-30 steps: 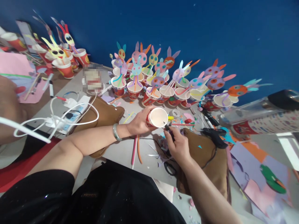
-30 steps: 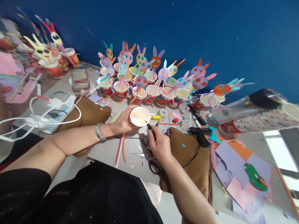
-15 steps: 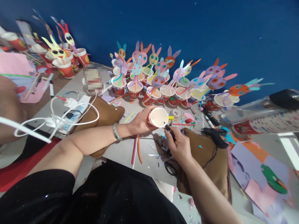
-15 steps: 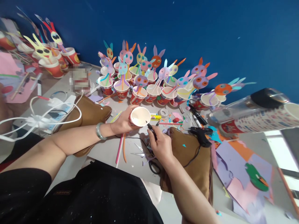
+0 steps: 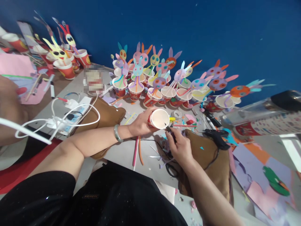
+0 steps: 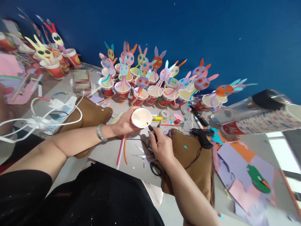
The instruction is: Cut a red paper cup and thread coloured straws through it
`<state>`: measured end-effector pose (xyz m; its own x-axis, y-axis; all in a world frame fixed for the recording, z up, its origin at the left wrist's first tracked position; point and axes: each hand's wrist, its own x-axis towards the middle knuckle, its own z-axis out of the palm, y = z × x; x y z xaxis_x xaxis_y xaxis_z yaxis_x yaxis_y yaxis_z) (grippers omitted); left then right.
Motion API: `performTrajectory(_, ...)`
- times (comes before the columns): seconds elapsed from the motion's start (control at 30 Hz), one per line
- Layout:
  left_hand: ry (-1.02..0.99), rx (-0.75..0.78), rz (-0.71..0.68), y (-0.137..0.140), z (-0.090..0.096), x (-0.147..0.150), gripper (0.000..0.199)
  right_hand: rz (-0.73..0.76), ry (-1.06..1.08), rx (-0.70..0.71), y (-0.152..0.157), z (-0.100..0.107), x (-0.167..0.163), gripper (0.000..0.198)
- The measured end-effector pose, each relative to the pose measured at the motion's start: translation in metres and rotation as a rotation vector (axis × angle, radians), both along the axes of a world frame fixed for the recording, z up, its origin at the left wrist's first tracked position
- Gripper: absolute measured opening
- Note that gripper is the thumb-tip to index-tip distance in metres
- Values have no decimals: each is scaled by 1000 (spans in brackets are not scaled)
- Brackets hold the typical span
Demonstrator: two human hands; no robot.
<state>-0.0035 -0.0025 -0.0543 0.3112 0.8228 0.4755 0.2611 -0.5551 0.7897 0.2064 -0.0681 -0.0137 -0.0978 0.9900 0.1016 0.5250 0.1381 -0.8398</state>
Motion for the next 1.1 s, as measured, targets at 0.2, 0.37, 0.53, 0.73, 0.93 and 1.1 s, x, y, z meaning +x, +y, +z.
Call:
performTrajectory(0.2, -62, 32, -31, -2, 3, 2, 77, 236, 540, -540, 2, 4, 4, 38)
performTrajectory(0.37, -14, -12, -15, -1, 2, 1, 77, 119, 260, -265, 2, 2, 2, 34)
performTrajectory(0.53, -9, -30, -27, 1, 1, 1, 80, 22, 83, -98, -1, -1, 0, 32)
performTrajectory(0.73, -66, 1, -46, -2, 0, 2, 79, 249, 560, -583, 2, 3, 6, 39)
performTrajectory(0.93, -36, -57, -34, 1, 2, 1, 79, 11, -17, -10, 0, 1, 0, 30)
performTrajectory(1.1, -63, -21, -50, 0, 3, 1, 77, 187, 400, -448, 0, 2, 2, 36)
